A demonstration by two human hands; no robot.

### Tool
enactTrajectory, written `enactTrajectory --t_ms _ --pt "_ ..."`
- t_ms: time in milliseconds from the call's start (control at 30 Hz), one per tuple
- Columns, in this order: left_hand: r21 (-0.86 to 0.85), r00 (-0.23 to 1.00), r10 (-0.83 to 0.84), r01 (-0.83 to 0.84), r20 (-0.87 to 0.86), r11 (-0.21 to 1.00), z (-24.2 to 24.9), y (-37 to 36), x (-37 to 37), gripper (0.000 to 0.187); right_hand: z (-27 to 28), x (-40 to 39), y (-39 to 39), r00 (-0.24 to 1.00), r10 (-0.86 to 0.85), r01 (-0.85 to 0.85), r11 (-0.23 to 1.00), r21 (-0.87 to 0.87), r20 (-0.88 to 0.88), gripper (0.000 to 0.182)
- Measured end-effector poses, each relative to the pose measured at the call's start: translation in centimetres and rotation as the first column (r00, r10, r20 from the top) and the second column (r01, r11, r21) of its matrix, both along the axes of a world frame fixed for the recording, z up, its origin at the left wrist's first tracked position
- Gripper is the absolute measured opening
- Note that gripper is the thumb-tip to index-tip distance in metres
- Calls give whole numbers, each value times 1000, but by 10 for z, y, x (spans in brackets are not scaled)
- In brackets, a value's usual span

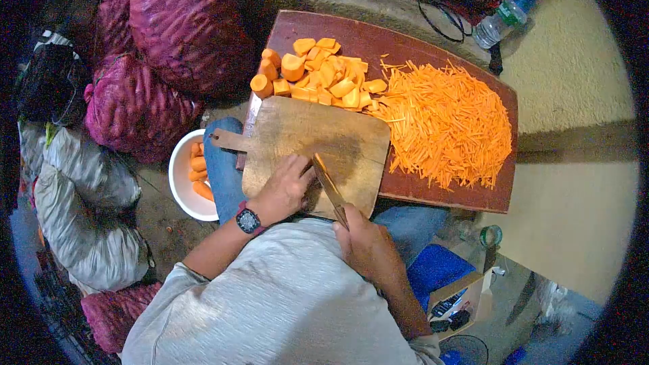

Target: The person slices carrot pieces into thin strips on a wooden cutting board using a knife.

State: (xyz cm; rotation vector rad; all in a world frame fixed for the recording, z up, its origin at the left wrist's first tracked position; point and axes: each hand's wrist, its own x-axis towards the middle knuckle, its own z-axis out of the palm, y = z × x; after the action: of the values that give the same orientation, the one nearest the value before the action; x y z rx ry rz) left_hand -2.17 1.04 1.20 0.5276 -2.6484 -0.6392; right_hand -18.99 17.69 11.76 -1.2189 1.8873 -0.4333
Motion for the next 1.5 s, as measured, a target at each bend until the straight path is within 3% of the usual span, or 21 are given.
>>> enactTrajectory --t_ms 67,167,233,367,467,533,633,733,867,1033,1233,1500 --pt "2 1000 -13 13 7 1000 -1 -1 0 41 -4 0 -2 1000 -7 7 1000 14 -7 27" --pt "-22 1000 -4 4 21 1000 -1 2 0 41 -29 0 -25 998 -9 1 991 -136 -57 27" --pt "68 999 4 -7 42 998 -6 1 1 53 -45 -3 -42 999 25 -29 993 -113 -32 27" --pt "90 1000 22 -24 17 996 -7 1 3 52 -16 -3 -30 999 3 1 995 -95 39 29" --pt "48 1000 5 -3 -30 999 -5 0 3 36 -9 1 -22 1000 3 -2 998 -71 22 31" --pt "58 998 -15 19 -64 998 -10 -1 2 33 -29 2 -26 991 90 -107 975 -192 -96 31" --pt "26 996 -24 26 -81 999 -8 -2 1 31 -38 3 -50 1000 9 -10 997 -79 -15 31" --pt "31 997 -11 13 -71 999 -12 -1 3 35 -21 2 -41 1000 -17 19 996 -88 26 31" --pt "41 995 -10 14 -96 999 -14 -1 5 40 -13 2 -23 1000 12 -12 1000 -24 7 30" --pt "27 990 -48 52 -129 998 -12 -4 4 43 -41 4 -49 1000 2 -1 997 -79 3 27" --pt "1 989 -23 24 -149 1000 -14 0 6 38 -2 5 -24 1000 3 -3 1000 -31 8 26" --pt "50 993 -28 34 -117 998 -21 -1 7 43 -22 6 -46 999 -23 27 995 -100 46 29"
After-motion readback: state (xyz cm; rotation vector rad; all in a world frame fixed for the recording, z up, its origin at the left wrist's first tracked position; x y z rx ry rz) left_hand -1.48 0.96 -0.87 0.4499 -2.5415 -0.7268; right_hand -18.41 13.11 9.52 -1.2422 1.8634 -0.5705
